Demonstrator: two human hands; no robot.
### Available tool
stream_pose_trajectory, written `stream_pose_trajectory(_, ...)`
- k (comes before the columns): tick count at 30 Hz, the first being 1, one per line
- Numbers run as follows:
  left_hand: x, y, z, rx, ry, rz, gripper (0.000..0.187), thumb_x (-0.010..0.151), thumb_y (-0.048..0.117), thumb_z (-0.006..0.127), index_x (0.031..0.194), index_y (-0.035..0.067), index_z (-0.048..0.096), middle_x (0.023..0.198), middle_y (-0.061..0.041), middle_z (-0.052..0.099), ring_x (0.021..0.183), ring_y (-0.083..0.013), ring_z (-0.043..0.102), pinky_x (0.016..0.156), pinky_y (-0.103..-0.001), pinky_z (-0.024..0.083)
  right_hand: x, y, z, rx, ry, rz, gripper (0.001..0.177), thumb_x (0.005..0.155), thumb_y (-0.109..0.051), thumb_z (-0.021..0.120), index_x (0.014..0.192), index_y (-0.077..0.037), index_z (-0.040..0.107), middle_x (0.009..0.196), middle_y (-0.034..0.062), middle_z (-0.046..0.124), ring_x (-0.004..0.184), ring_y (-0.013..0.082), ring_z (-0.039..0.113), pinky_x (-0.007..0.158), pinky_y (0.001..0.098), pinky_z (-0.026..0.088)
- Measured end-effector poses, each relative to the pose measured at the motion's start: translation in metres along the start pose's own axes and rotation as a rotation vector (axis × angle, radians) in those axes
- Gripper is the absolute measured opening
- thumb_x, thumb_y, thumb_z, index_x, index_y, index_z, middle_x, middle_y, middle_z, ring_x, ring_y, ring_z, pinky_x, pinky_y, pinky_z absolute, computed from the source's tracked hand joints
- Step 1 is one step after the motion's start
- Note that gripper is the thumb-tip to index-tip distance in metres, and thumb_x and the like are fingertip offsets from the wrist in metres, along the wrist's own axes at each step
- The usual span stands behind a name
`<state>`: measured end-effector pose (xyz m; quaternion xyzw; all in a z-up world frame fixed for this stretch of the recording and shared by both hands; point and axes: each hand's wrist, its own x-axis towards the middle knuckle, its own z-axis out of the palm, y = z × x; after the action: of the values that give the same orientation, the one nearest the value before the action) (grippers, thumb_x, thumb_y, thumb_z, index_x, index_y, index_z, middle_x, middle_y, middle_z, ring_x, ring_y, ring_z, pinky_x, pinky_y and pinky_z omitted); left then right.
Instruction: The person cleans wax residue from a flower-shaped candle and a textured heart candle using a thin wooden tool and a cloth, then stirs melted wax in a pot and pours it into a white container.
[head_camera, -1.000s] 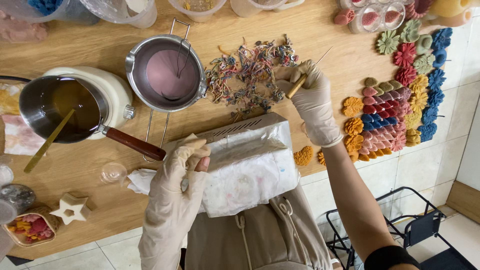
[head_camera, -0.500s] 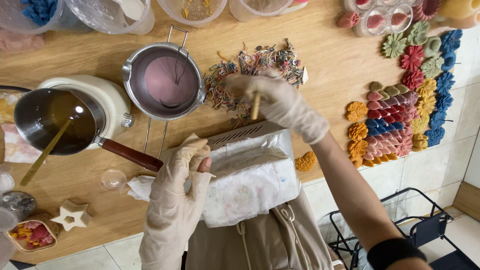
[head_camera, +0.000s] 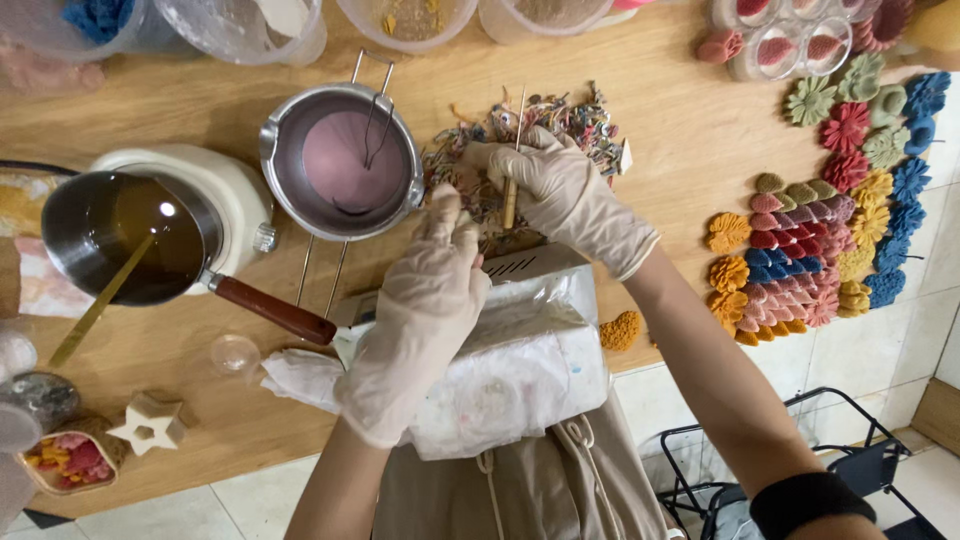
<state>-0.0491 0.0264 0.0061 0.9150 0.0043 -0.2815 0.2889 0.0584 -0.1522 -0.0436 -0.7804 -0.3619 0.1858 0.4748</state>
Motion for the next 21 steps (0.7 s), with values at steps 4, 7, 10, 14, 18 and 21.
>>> stream_pose_trajectory(4,0.015,-0.013,0.024,0.293,0.086,-0.032,0.055,0.078,0.032,0.067,0.127,0.007,0.064,0.159,-0.022,0.041,0.132,-0.0367,0.056,0.086,-0.046,0.056,-0.003,0.007,-0.006,-0.349,0.122,-0.033,0.033,0.087,0.013,0.068,0.109,-0.011,0.061,0.106,0.004,0.075,0.093,0.0191,0.071,0.085,0.035,0.052)
stream_pose_trajectory(7,0.008,-0.024,0.035,0.21,-0.052,-0.039,0.049,0.09,0.033,0.065,0.133,0.009,0.064,0.154,-0.012,0.045,0.137,-0.0316,0.054,0.098,-0.045,0.054,-0.002,0.011,-0.005,-0.254,0.11,-0.043,0.03,0.087,0.008,0.072,0.101,-0.014,0.057,0.11,0.0032,0.076,0.095,0.0189,0.073,0.085,0.0342,0.05)
stream_pose_trajectory(10,0.003,-0.021,0.037,0.19,0.04,-0.044,0.058,0.085,0.032,0.068,0.138,0.012,0.059,0.146,-0.017,0.052,0.121,-0.0341,0.059,0.086,-0.049,0.054,-0.007,0.012,-0.005,-0.269,0.013,-0.019,0.031,0.083,0.003,0.077,0.103,-0.018,0.065,0.101,-0.0033,0.076,0.086,0.0185,0.068,0.084,0.0341,0.049)
stream_pose_trajectory(14,0.003,-0.017,0.031,0.172,-0.028,-0.104,0.069,0.086,0.035,0.07,0.147,0.011,0.048,0.116,-0.021,0.061,0.101,-0.0358,0.061,0.075,-0.048,0.054,-0.011,0.012,0.0,-0.613,0.041,0.041,0.027,0.082,-0.007,0.084,0.097,-0.023,0.069,0.087,-0.0116,0.073,0.083,0.0191,0.064,0.077,0.0346,0.044)
stream_pose_trajectory(18,-0.002,-0.024,0.031,0.189,0.144,-0.025,0.078,0.079,0.037,0.074,0.148,0.017,0.044,0.102,-0.016,0.062,0.093,-0.0341,0.062,0.069,-0.047,0.053,-0.017,0.018,-0.005,-0.39,0.124,0.111,0.026,0.085,-0.005,0.08,0.096,-0.019,0.061,0.109,-0.0087,0.077,0.088,0.0171,0.063,0.089,0.0296,0.047)
stream_pose_trajectory(21,-0.001,-0.028,0.04,0.15,0.115,-0.039,0.08,0.085,0.034,0.073,0.156,0.022,0.038,0.103,-0.014,0.063,0.087,-0.0316,0.062,0.069,-0.047,0.051,-0.017,0.02,-0.003,-0.191,0.027,0.105,0.024,0.092,-0.009,0.081,0.094,-0.021,0.06,0.103,-0.0103,0.077,0.092,0.0094,0.073,0.084,0.0321,0.043)
